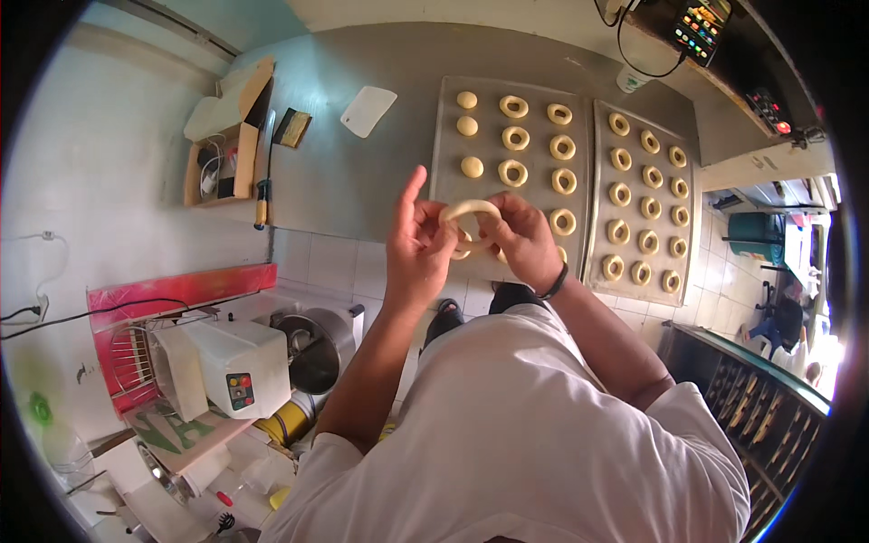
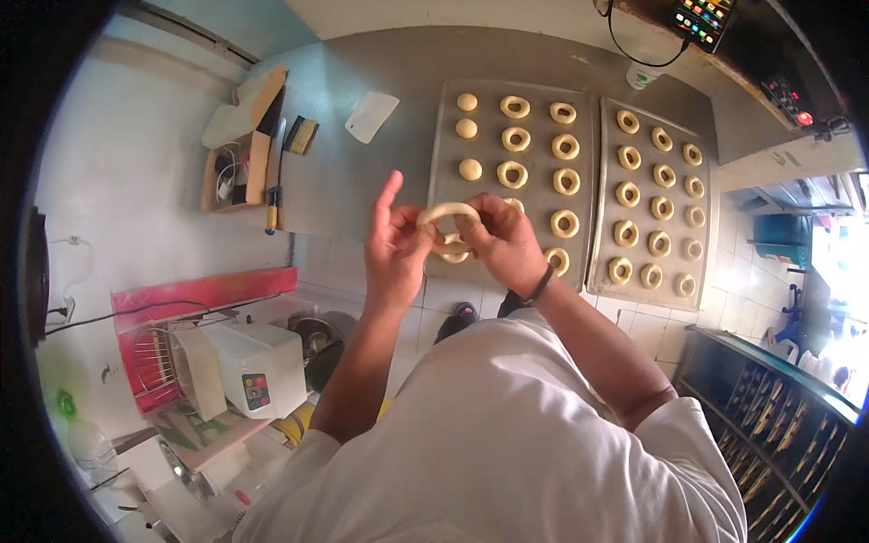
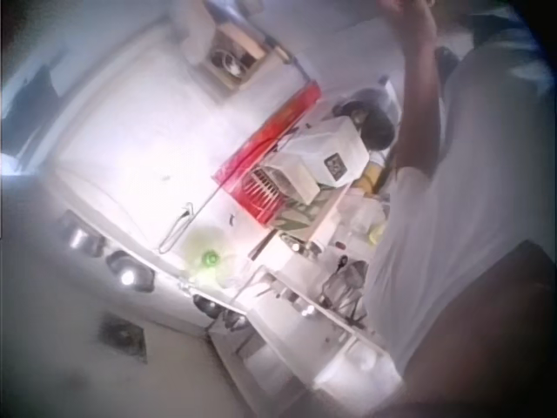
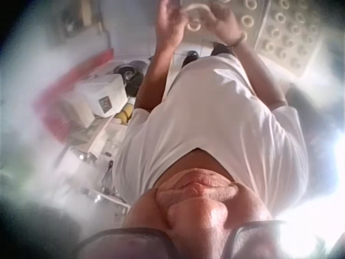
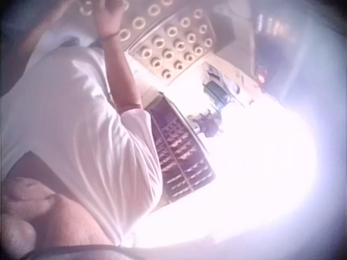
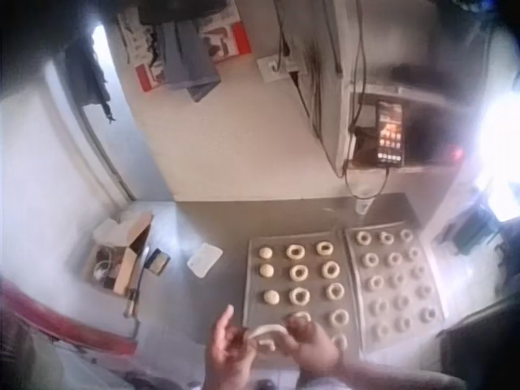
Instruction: The person shapes dough into rings and places them on baking trays, moves the trays into a proofer, washes a dish and a cloth in a sink, and then handles a cardboard box.
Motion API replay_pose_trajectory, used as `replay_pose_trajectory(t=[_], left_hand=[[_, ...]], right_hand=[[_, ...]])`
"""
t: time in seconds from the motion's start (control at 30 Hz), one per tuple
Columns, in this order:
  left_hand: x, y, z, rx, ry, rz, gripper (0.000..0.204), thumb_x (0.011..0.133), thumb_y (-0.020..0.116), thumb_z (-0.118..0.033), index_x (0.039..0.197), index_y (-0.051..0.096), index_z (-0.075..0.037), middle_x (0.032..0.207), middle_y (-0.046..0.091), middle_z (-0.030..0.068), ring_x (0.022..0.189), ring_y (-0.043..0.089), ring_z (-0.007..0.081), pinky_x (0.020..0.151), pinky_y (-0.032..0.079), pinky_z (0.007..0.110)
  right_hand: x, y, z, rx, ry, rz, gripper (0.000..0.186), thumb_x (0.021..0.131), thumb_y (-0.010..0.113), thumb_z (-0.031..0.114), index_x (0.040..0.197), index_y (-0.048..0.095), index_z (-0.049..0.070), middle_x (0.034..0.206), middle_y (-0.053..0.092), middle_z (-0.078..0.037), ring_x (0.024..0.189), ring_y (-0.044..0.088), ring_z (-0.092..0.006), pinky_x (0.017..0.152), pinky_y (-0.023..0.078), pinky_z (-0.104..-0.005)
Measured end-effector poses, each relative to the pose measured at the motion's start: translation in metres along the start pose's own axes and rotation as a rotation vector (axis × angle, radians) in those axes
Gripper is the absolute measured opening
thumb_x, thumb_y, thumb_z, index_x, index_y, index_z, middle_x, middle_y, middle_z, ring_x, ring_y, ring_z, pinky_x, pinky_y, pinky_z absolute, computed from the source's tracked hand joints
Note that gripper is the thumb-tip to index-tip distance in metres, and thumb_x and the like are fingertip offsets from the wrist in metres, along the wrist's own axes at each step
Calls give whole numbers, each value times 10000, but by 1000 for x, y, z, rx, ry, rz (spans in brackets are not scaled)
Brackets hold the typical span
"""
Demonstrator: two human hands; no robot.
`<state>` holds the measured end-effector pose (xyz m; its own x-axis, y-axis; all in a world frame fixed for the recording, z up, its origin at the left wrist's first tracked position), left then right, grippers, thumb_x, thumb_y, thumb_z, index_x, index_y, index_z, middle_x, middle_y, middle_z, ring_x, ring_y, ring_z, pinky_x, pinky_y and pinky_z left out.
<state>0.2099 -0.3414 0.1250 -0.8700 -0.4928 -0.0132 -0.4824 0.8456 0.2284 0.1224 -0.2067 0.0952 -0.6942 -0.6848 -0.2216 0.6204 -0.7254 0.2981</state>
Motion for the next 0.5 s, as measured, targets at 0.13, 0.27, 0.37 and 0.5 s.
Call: replay_pose_trajectory(t=[0.13, 0.27, 0.37, 0.5], left_hand=[[49, -8, 53, 640, 66, -6, 563, 908, 612, -21, 1445, 442, -16, 1075, 619, 150, 821, 634, 172, 746, 536, 296], [56, -49, 114, 979, -15, -106, 517, 901, 635, -90, 1391, 494, -10, 1121, 627, 186, 855, 646, 260, 765, 540, 354], [67, -31, 106, 995, -128, -142, 461, 894, 662, -180, 1304, 560, 3, 1168, 624, 207, 949, 647, 333, 818, 535, 410], [118, -3, 131, 983, -152, -163, 382, 849, 697, -261, 1117, 646, 6, 1121, 623, 194, 996, 626, 352, 862, 514, 447]], right_hand=[[57, -25, -55, -435, 24, -47, 406, 937, 656, 253, 1223, 574, -24, 895, 698, -135, 780, 683, -217, 713, 539, -338], [30, -34, -46, -856, 140, 53, 599, 904, 665, 264, 1422, 458, 46, 973, 692, -195, 885, 694, -342, 783, 547, -421], [5, -69, -58, -691, 154, 41, 569, 897, 671, 264, 1399, 496, 60, 982, 689, -181, 883, 694, -315, 774, 547, -402], [-4, -98, -70, -782, 162, 69, 516, 899, 671, 241, 1367, 537, 69, 951, 694, -151, 855, 694, -281, 760, 546, -379]])
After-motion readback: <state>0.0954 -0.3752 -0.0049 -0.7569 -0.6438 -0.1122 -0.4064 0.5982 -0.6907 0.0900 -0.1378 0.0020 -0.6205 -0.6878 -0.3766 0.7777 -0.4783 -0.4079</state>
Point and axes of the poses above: each hand's wrist, its own x-axis towards the middle knuckle, its own y-axis out of the palm, z = x × y, the point moved 5 cm from there along x, towards the middle knuckle
